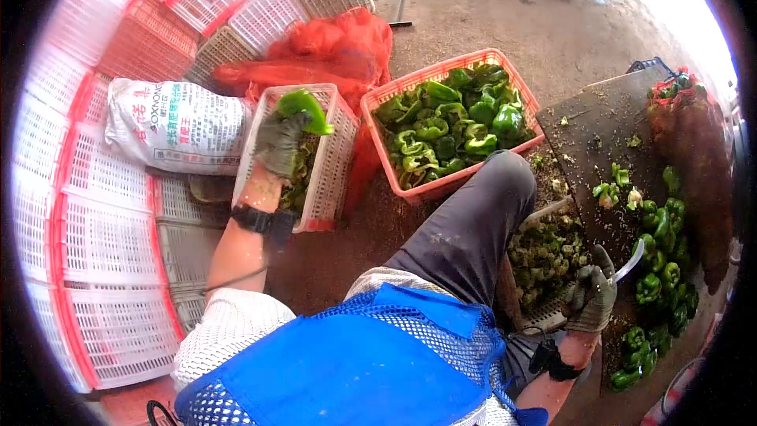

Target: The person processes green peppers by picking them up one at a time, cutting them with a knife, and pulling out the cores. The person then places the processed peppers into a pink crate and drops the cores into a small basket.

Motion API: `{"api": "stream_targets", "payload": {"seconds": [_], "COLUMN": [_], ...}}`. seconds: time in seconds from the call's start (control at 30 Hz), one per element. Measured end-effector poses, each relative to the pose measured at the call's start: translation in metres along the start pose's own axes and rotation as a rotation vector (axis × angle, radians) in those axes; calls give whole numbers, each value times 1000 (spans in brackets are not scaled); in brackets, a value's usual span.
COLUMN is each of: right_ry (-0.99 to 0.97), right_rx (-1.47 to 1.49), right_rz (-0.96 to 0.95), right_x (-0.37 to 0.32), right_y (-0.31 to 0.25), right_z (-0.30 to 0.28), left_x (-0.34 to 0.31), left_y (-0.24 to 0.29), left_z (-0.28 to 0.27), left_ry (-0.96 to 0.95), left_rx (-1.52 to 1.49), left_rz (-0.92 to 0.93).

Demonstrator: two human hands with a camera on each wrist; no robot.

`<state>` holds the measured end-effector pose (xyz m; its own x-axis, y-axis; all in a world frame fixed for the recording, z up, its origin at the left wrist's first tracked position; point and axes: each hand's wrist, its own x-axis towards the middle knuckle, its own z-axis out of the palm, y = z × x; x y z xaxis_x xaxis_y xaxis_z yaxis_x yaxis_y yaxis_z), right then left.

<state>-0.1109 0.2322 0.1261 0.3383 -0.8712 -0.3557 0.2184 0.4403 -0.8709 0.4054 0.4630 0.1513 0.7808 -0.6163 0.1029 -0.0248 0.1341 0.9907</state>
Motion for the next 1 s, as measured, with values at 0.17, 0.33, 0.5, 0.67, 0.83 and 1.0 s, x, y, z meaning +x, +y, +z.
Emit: {"api": "stream_targets", "payload": {"seconds": [0.17, 0.33, 0.5, 0.67, 0.83, 1.0], "right_ry": [1, 181, 257, 365, 409, 354], "right_rx": [-81, -17, -88, -24, -36, -166], "right_rz": [-132, -96, 16, 126, 113, 65], "right_x": [-11, -17, -6, -5, 14, 63], "right_y": [-19, -6, 44, 12, -17, 52], "right_z": [14, -17, -101, -47, -19, -72], "left_x": [26, 66, 69, 143, 155, 58], "left_y": [-12, -100, -156, -269, -225, -140], "left_z": [79, 130, 180, 224, 321, 456], "left_ry": [-304, -326, -442, -668, -732, -1249], "left_rx": [-438, 153, 681, 992, 629, 18], "left_rz": [-281, -354, -369, -322, -41, -229]}}
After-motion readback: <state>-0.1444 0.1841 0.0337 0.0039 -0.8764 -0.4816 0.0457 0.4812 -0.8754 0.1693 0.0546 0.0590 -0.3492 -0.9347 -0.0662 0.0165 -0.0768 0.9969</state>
